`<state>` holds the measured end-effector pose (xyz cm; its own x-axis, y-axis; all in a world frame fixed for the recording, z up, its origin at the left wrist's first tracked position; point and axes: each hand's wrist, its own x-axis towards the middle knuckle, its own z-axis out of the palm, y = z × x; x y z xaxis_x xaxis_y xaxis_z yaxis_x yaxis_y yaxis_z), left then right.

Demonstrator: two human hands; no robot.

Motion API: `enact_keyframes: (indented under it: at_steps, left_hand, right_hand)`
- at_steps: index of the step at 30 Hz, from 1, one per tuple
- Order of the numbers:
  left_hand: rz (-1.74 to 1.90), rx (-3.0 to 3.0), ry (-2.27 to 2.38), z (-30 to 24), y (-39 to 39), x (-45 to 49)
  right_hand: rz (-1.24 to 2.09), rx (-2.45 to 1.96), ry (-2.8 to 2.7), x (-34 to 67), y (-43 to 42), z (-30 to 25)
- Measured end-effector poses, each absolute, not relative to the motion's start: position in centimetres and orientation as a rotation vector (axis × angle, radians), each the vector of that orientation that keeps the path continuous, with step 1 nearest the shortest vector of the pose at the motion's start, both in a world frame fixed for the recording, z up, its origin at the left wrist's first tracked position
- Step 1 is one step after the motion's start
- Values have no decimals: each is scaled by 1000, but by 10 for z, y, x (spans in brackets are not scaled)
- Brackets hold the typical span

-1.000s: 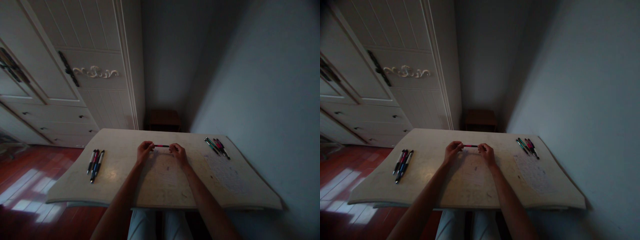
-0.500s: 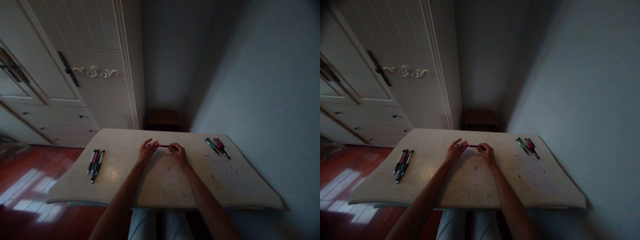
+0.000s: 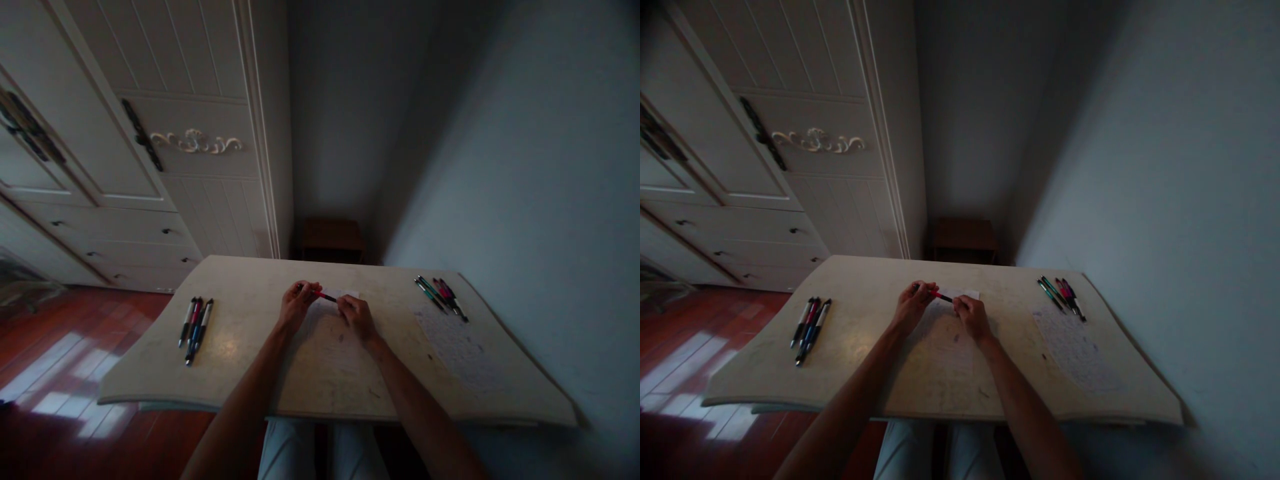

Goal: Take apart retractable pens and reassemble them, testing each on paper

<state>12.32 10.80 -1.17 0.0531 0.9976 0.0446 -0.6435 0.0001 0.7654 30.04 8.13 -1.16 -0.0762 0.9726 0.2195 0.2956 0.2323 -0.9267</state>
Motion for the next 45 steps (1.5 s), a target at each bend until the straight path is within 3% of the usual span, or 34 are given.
enact_keyframes:
  at_steps: [6,14,45]
  left_hand:
    - [1427,464,584,-10,113,127]
    - [1462,84,343,-10,114,115]
    - [1283,169,122,-5,105,107]
  right_hand:
    - [1022,-1230,-1478,290,79,-11]
    - [928,-1197,-1397,297,87,-10]
    - [921,-1189,-1585,294,80,-18]
